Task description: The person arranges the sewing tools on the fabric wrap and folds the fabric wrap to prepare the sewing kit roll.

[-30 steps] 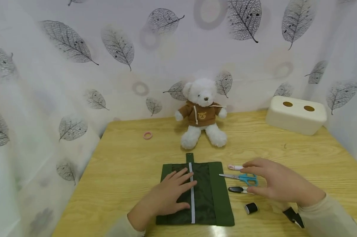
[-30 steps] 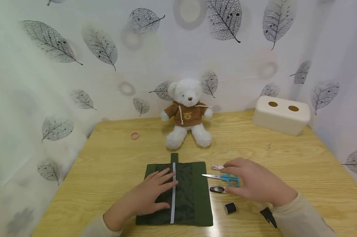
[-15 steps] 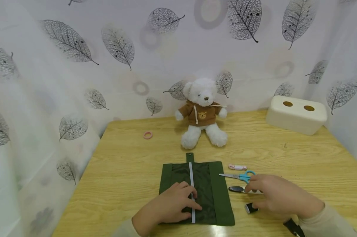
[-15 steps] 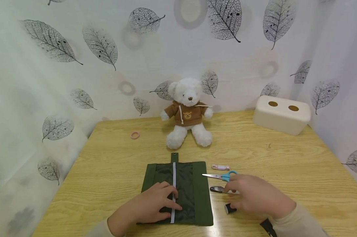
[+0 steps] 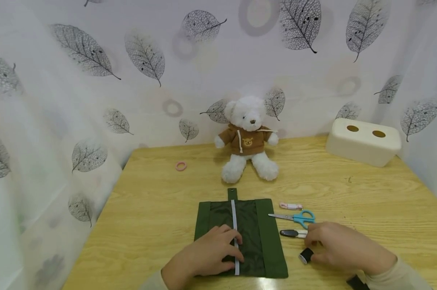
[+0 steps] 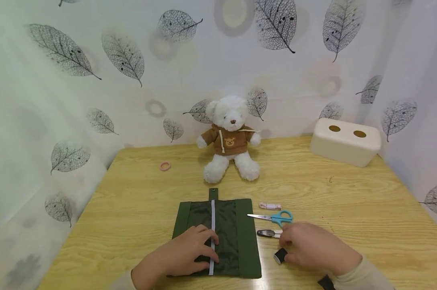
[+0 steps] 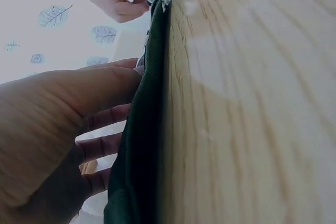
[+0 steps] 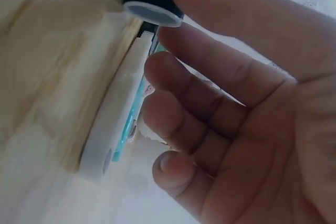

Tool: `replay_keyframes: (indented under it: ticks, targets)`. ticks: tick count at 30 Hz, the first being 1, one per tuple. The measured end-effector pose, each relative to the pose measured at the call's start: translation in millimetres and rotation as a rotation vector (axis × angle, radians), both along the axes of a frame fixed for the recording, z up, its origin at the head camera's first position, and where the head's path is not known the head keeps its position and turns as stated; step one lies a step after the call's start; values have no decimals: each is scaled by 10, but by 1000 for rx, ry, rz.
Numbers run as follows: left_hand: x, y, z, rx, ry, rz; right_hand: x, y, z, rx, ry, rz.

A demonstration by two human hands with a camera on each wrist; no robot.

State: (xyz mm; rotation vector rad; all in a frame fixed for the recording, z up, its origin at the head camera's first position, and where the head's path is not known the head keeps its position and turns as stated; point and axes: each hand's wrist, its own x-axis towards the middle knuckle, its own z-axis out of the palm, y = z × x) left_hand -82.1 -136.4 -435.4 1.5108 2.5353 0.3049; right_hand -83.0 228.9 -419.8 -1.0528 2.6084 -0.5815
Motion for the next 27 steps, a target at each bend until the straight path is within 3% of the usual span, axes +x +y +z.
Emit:
replay_keyframes:
  ticks: [9,14,22,27]
  targets:
    - [5,-23,-14,11,-68,18,23,-10,-32,12,9,3]
    - [0,-33,4,6,-90,42,12,-40,-37,-41,65,26]
    - [17,-43,-14,10,-20,8,2,-184,-6,-112,127,80]
    - [25,-33,-26,-4,-34,23,-23,-326,-41,-205,139,152]
